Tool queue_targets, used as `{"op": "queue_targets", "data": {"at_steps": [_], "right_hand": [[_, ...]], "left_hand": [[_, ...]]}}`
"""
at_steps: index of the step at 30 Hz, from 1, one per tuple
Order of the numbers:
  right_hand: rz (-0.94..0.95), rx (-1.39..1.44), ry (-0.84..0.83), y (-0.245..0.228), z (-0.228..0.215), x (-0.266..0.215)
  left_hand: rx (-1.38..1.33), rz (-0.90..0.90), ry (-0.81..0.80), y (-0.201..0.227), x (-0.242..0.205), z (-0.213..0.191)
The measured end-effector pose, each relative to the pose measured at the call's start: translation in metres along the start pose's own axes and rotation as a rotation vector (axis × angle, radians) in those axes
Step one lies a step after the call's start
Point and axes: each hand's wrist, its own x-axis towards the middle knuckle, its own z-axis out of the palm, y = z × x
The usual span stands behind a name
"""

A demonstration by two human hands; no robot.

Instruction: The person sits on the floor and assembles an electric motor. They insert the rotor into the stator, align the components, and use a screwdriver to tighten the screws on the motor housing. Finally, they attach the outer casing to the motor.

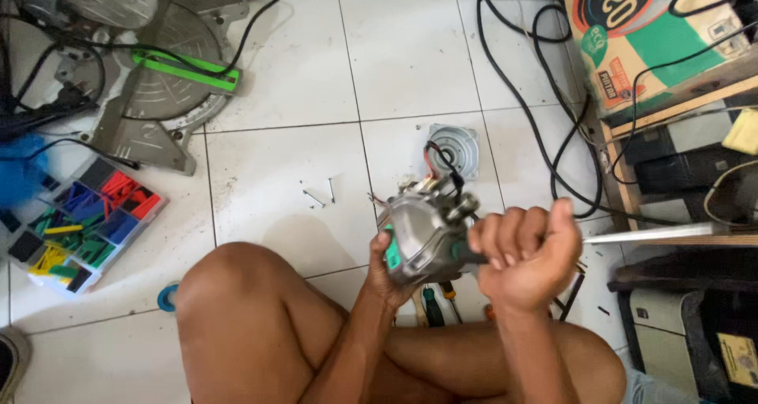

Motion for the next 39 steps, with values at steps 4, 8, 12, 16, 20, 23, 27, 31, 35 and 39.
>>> {"op": "queue_targets", "data": {"at_steps": [4,8,12,16,20,23,27,31,35,39], "right_hand": [[-0.245,-1.101,0.467,0.053,0.080,0.041],[-0.434,-1.430,0.459,0.051,0.130,0.052],[-0.288,-1.127,0.332,0.041,0.015,0.025],[-0.290,-1.251,0.420,0.000,0.022,0.023],[-0.249,-2.020,0.246,-0.065,-0.043,0.007],[0.133,-1.941,0.256,-0.020,-0.044,-0.006],[0.163,-1.741,0.434,-0.034,-0.094,-0.042],[0.148,-1.471,0.753,-0.009,-0.058,-0.028],[0.086,-0.679,1.122,0.009,-0.059,-0.024],[0.026,-0.459,1.223,0.034,0.004,0.022]], "left_hand": [[-0.006,0.045,-0.197,0.007,0.000,0.009],[-0.009,0.077,-0.173,0.002,0.008,0.001],[-0.088,0.087,0.056,0.003,0.002,0.035],[-0.060,0.011,0.133,0.008,-0.025,0.060],[-0.014,-0.101,0.233,0.006,-0.030,0.075],[0.144,-0.158,0.214,0.002,-0.021,0.062],[0.277,-0.162,0.201,-0.007,-0.022,0.047],[0.418,-0.095,0.158,-0.007,-0.021,0.046],[1.174,-0.036,0.027,0.014,-0.043,0.089],[1.956,0.057,0.327,0.012,-0.036,0.127]]}}
